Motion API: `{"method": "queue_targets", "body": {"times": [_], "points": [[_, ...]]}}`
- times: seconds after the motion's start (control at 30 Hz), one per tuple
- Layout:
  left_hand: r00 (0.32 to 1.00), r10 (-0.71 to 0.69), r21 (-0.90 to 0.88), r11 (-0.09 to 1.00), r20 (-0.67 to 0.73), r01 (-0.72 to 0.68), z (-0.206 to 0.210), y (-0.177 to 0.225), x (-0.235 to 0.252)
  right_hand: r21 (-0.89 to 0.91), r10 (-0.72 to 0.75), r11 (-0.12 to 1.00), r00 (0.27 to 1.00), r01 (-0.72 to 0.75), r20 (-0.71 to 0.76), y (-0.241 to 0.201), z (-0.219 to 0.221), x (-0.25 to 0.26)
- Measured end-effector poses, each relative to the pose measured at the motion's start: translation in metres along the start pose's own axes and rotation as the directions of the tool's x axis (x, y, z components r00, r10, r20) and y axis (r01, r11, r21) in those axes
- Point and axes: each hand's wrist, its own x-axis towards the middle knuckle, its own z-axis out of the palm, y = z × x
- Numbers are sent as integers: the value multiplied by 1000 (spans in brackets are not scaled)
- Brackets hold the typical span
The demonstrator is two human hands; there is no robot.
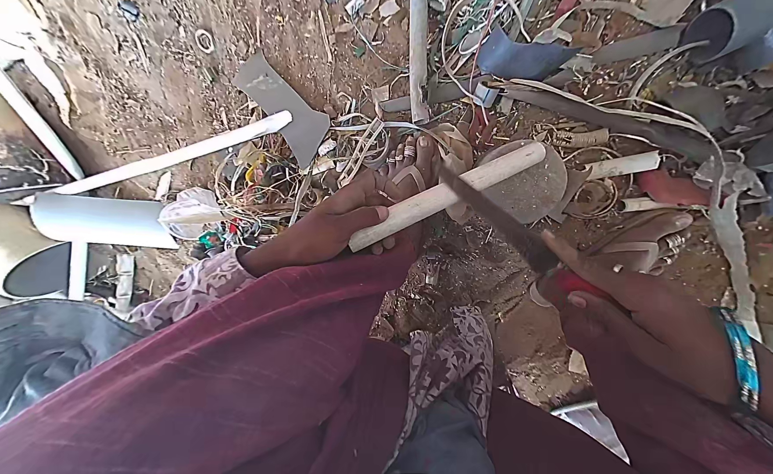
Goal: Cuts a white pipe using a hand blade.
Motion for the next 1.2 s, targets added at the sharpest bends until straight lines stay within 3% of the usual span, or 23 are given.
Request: {"method": "queue_targets", "body": {"times": [0.1, 0.27, 0.4, 0.53, 0.67, 0.8, 0.93, 1.07, 1.2], "points": [[1000, 16, 20, 1000, 5, -16, 0, 0, 0, -165, 176, 968, 979, -191, -101, -6, -3, 4], [1000, 17, 54, 998, 5, -17, 0, 1, 0, 0, -47, 999, 999, 47, -3, -1, 3, 1], [1000, 27, 27, 999, -3, -27, 1, 0, 0, -174, 80, 980, 991, -97, -104, -4, -2, 4], [1000, 8, 41, 999, -10, -8, 2, 1, 0, -99, -74, 993, 995, 68, -62, 0, 2, 3], [1000, 16, 57, 998, -14, -15, 2, 2, 1, -247, 19, 968, 990, -53, -139, -3, -1, 5], [1000, 1, 64, 998, -8, 0, 2, 3, 1, -188, -55, 981, 993, 35, -104, -2, 2, 3], [1000, 4, 63, 998, -16, -3, 3, 4, 1, -269, 35, 960, 987, -77, -158, -5, -2, 6], [1000, 11, 59, 998, -3, -11, 1, 1, 1, -90, -113, 990, 993, 109, -41, 2, 3, 2], [999, 37, 52, 998, 0, -37, 0, -1, 2, -191, 28, 980, 992, -51, -124, -2, 0, 6]]}}
